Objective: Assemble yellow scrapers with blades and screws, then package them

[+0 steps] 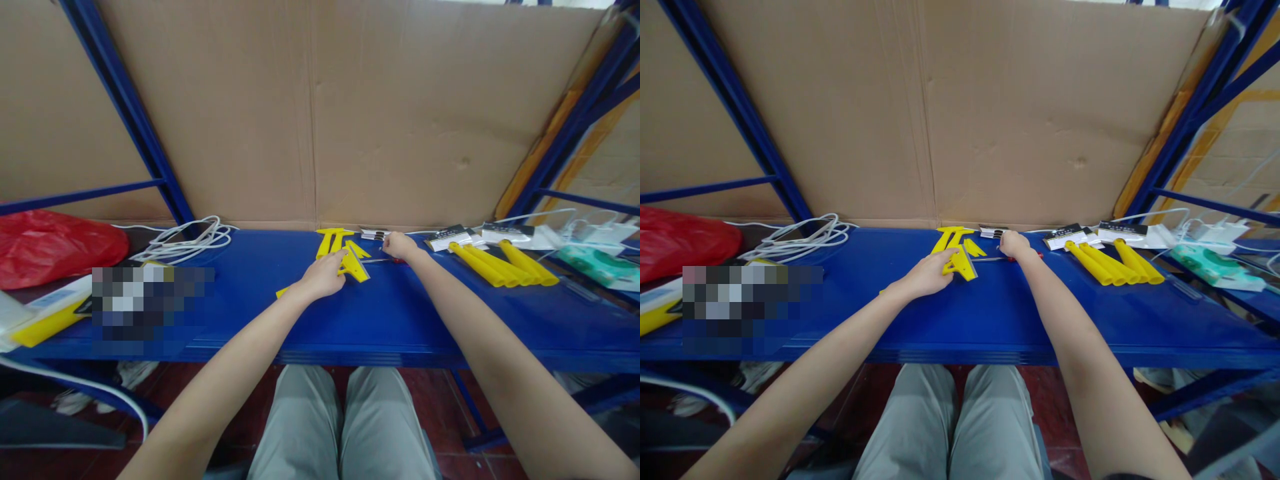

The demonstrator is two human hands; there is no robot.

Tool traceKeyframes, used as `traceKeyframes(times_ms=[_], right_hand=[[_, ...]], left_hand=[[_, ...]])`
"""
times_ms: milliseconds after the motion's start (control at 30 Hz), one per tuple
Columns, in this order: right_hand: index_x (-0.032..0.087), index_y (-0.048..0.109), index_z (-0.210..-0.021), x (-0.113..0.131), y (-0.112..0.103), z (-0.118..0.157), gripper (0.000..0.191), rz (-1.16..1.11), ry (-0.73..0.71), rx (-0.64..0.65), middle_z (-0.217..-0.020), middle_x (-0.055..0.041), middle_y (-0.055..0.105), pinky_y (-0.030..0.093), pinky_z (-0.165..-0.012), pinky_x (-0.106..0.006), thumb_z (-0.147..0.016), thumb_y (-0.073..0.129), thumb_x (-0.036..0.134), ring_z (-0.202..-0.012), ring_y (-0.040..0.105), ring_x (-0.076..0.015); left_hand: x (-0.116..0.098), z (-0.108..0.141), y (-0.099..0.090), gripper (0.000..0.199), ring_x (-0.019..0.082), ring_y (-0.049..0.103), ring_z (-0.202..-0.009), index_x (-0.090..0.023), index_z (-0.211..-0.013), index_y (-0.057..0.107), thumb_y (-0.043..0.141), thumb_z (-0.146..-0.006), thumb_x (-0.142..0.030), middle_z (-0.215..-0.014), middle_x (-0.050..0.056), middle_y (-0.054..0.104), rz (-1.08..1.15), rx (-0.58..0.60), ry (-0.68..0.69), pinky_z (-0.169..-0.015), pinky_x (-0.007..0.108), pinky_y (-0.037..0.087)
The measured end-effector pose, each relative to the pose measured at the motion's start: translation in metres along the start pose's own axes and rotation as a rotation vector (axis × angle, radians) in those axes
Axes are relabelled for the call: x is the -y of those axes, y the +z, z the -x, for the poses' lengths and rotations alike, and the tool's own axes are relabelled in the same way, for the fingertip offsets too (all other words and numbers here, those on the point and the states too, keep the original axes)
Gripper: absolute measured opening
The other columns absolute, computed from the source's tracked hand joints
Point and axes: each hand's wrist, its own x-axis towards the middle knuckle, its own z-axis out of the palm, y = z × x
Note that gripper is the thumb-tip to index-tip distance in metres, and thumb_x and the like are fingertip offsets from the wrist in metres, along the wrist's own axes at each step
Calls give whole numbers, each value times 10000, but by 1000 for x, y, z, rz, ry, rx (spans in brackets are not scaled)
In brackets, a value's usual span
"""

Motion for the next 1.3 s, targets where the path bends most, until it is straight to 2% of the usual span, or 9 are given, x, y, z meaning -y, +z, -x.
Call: traceKeyframes(times_ms=[200, 433, 733, 967, 1300], right_hand=[[122, 676, -996, 1, 0, -2, 272, -11, 15, 26, -930, -144, 690, 463, -741, -276, -780, 547, 223, -926, 636, -240], [112, 643, -1056, 1, 0, -3, 306, 7, 17, 45, -991, -171, 674, 457, -792, -290, -801, 517, 227, -991, 617, -256], [84, 608, -1110, 0, -1, -5, 342, 25, 19, 87, -1054, -207, 650, 454, -801, -297, -842, 450, 225, -1023, 603, -264], [75, 596, -1127, -1, -3, -6, 353, 20, 11, 126, -1059, -212, 647, 457, -788, -300, -850, 445, 235, -1013, 608, -271], [81, 613, -1094, -2, -2, -6, 328, 19, -22, 133, -1096, -207, 637, 459, -750, -290, -825, 450, 176, -985, 611, -261]], left_hand=[[-1, 1, -1, 610, 248, 460, -1230, -134, -1360, 380, 496, -761, -135, -1375, 122, 460, 3, -14, -7, -1011, 334, 372], [-2, 2, -1, 612, 250, 446, -1244, -110, -1357, 388, 510, -759, -155, -1386, 125, 445, 10, -16, -10, -1020, 325, 368], [1, 0, 3, 606, 230, 440, -1252, -137, -1355, 390, 512, -761, -150, -1397, 103, 437, 15, -16, 1, -1033, 312, 355], [2, -1, 4, 608, 230, 437, -1255, -144, -1356, 390, 494, -757, -149, -1397, 83, 440, 10, -12, -3, -1037, 321, 353], [1, 1, 2, 598, 249, 424, -1266, -138, -1341, 407, 505, -750, -137, -1392, 110, 441, 20, -7, 2, -1042, 344, 351]])
